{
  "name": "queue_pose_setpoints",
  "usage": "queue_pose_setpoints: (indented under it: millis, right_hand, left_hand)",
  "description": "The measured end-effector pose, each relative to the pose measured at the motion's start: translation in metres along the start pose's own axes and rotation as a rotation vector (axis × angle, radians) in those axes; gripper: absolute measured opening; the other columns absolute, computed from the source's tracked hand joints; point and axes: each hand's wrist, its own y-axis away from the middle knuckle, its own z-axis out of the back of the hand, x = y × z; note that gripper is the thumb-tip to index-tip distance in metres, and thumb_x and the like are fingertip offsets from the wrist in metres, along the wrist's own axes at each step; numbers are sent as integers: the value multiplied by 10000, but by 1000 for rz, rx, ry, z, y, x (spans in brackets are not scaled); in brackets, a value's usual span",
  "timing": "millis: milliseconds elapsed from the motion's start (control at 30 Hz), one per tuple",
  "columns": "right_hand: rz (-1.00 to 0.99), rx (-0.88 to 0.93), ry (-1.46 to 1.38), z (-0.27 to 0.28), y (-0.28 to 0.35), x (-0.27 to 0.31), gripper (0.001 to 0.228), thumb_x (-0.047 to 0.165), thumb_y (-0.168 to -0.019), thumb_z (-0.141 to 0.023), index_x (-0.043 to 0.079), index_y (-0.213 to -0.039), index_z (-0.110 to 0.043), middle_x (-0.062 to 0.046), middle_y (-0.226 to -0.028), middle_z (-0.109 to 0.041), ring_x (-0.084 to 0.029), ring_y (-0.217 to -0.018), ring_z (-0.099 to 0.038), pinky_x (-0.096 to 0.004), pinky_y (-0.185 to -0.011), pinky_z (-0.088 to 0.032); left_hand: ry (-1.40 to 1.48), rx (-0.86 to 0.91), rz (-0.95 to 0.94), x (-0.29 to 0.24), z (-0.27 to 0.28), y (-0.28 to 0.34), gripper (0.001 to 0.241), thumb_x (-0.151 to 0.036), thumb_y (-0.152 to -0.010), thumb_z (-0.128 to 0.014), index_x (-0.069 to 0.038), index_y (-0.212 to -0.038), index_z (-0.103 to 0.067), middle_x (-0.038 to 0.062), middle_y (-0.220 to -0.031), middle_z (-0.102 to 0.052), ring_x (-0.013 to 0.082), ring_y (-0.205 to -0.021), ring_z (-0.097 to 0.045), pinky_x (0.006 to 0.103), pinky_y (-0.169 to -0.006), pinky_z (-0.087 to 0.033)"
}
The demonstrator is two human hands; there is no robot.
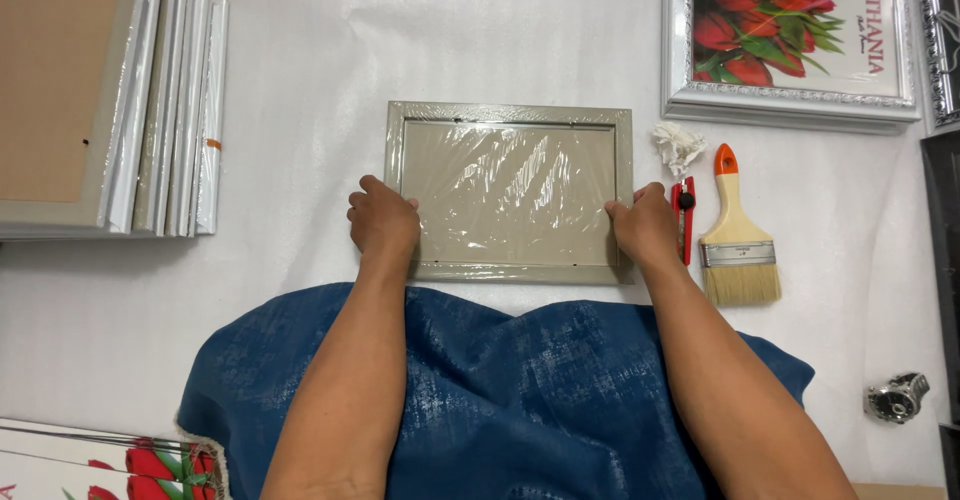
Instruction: Cleaning a picture frame and assembling it with artwork and a backing board
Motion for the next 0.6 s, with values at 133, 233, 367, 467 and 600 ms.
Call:
queue_pose_setpoints:
  millis: [133, 233, 367, 467, 600]
  right_hand:
    - [23, 13, 44, -1, -1, -3, 437, 290, -943, -755, -34, -1166, -565, -255, -1062, -691, -463, -1089, -671, -546, -884, -529]
    - [44, 5, 51, 1, 1, -2, 443, 263, -932, -767, -41, -1175, -556, -277, -1078, -694, -473, -1107, -667, -551, -912, -527]
    - [54, 26, 65, 6, 5, 4, 456, 256, -940, -753, -56, -1201, -549, -293, -1108, -686, -489, -1136, -652, -568, -922, -520]
    - [45, 38, 76, 5, 8, 4, 458, 259, -942, -753, -55, -1206, -549, -292, -1113, -685, -492, -1148, -647, -568, -924, -519]
    - [19, 33, 98, 5, 4, 5, 469, 266, -937, -756, -52, -1215, -554, -297, -1134, -683, -494, -1168, -638, -575, -942, -513]
  left_hand:
    - [4, -13, -2, -17, 16, 25, 517, -192, -941, -722, 19, -1324, -445, 259, -1209, -540, 420, -1191, -541, 537, -978, -507]
    - [8, -25, -179, -46, 32, 61, 850, 135, -861, -683, 13, -1587, -259, 270, -1506, -351, 445, -1415, -304, 543, -1166, -329]
    - [-159, -36, -712, -73, 9, 54, 778, -154, -971, -648, -12, -1618, -240, 261, -1665, -150, 430, -1549, -112, 593, -1245, -157]
    - [-216, 15, -698, -84, 5, 39, 736, -363, -1066, -506, -19, -1635, -190, 226, -1709, -81, 383, -1588, -28, 546, -1286, -69]
    - [-284, 41, -602, -82, -5, 29, 756, -536, -1098, -272, -48, -1657, -128, 183, -1733, -35, 351, -1597, 24, 519, -1293, 50]
